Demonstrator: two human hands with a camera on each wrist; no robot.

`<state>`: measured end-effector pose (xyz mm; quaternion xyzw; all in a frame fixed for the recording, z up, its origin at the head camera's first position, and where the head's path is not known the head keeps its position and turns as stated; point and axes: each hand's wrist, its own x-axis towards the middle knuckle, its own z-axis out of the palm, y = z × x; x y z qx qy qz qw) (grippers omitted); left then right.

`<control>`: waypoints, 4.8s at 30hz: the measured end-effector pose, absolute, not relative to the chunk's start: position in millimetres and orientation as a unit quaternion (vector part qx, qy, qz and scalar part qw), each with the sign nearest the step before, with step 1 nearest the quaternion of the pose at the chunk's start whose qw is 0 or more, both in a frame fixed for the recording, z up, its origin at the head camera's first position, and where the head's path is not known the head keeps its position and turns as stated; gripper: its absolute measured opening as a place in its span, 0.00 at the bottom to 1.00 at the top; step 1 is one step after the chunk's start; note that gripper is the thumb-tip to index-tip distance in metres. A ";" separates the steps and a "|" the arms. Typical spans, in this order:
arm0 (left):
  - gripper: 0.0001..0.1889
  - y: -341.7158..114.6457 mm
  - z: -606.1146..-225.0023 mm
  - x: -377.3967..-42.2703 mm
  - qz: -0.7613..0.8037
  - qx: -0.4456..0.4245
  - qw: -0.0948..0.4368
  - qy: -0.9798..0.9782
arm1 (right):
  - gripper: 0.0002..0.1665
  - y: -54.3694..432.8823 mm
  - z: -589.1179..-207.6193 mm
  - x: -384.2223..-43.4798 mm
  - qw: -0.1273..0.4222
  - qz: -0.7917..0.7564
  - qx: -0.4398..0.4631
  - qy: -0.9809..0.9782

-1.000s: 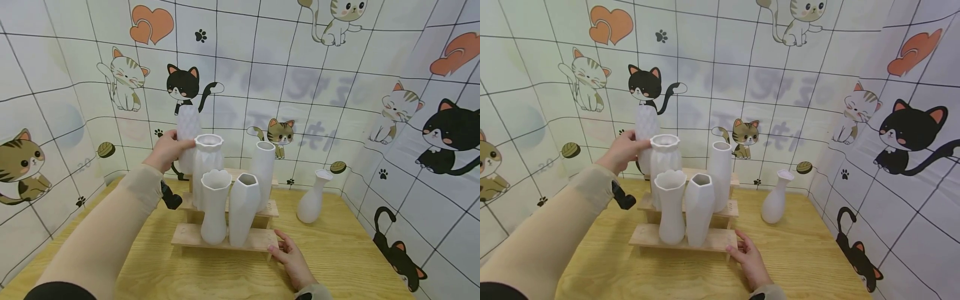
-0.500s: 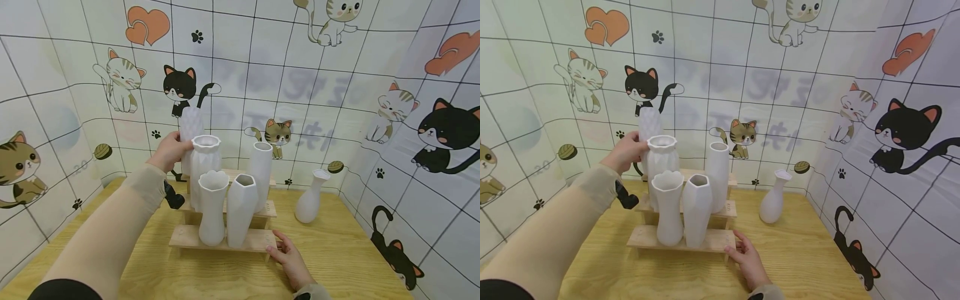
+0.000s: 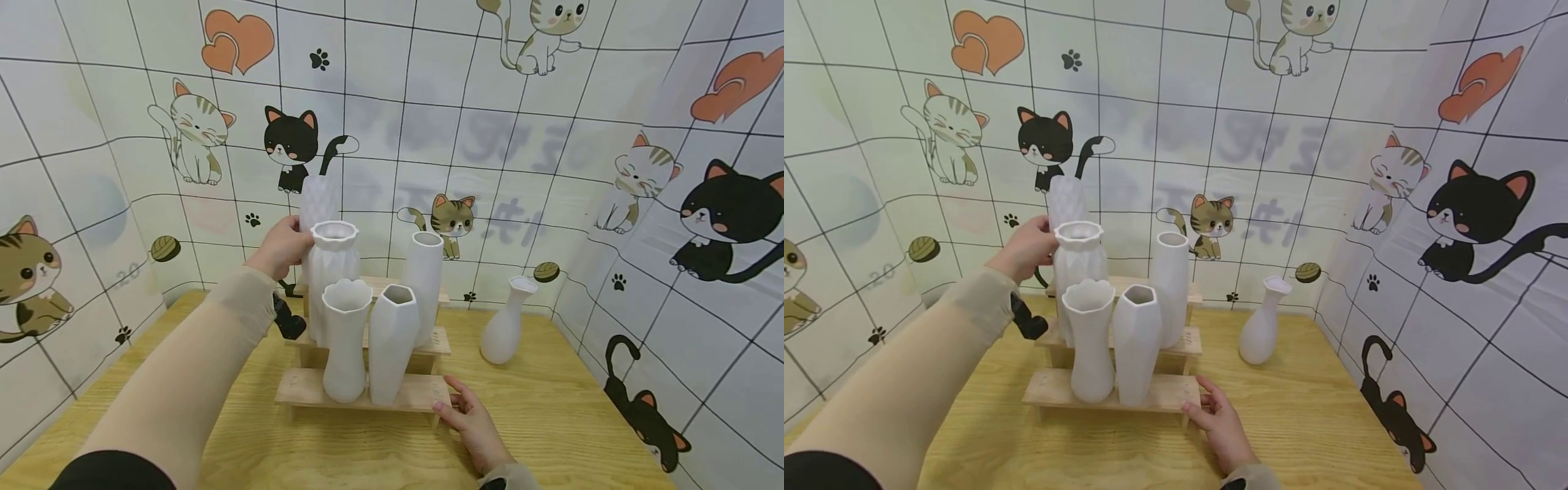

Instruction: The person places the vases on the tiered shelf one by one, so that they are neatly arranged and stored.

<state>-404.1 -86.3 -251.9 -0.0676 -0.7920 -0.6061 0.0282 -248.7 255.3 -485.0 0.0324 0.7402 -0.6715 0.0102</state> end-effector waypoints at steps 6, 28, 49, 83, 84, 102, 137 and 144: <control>0.33 -87.7 -253.8 -406.1 -0.605 -0.062 0.020 -0.794 | 0.44 254.7 -485.0 -248.4 0.013 -0.672 0.033 0.739; 0.35 -87.4 -253.5 -407.0 -0.607 -0.074 0.001 -0.791 | 0.43 255.8 -488.1 -251.0 0.005 -0.670 0.038 0.741; 0.31 -95.4 -262.9 -411.2 -0.637 -0.125 -0.022 -0.760 | 0.42 255.9 -489.6 -251.3 0.004 -0.674 0.039 0.738; 0.43 -135.6 -305.8 -393.1 -0.683 -0.083 0.025 -0.726 | 0.41 253.7 -484.8 -248.8 -0.005 -0.673 0.046 0.738; 0.42 -137.4 -309.0 -391.7 -0.689 -0.082 0.029 -0.720 | 0.41 253.7 -484.9 -248.7 -0.005 -0.673 0.045 0.738; 0.39 -160.2 -374.2 -346.0 -0.707 -0.057 0.035 -0.704 | 0.41 253.7 -487.6 -249.2 -0.003 -0.673 0.050 0.738; 0.33 -137.5 -478.1 -281.6 -0.706 -0.022 -0.051 -0.706 | 0.42 255.4 -486.2 -251.9 0.002 -0.668 0.048 0.743; 0.35 -137.7 -484.1 -282.8 -0.706 -0.043 -0.055 -0.705 | 0.40 255.3 -484.7 -251.1 0.000 -0.663 0.047 0.747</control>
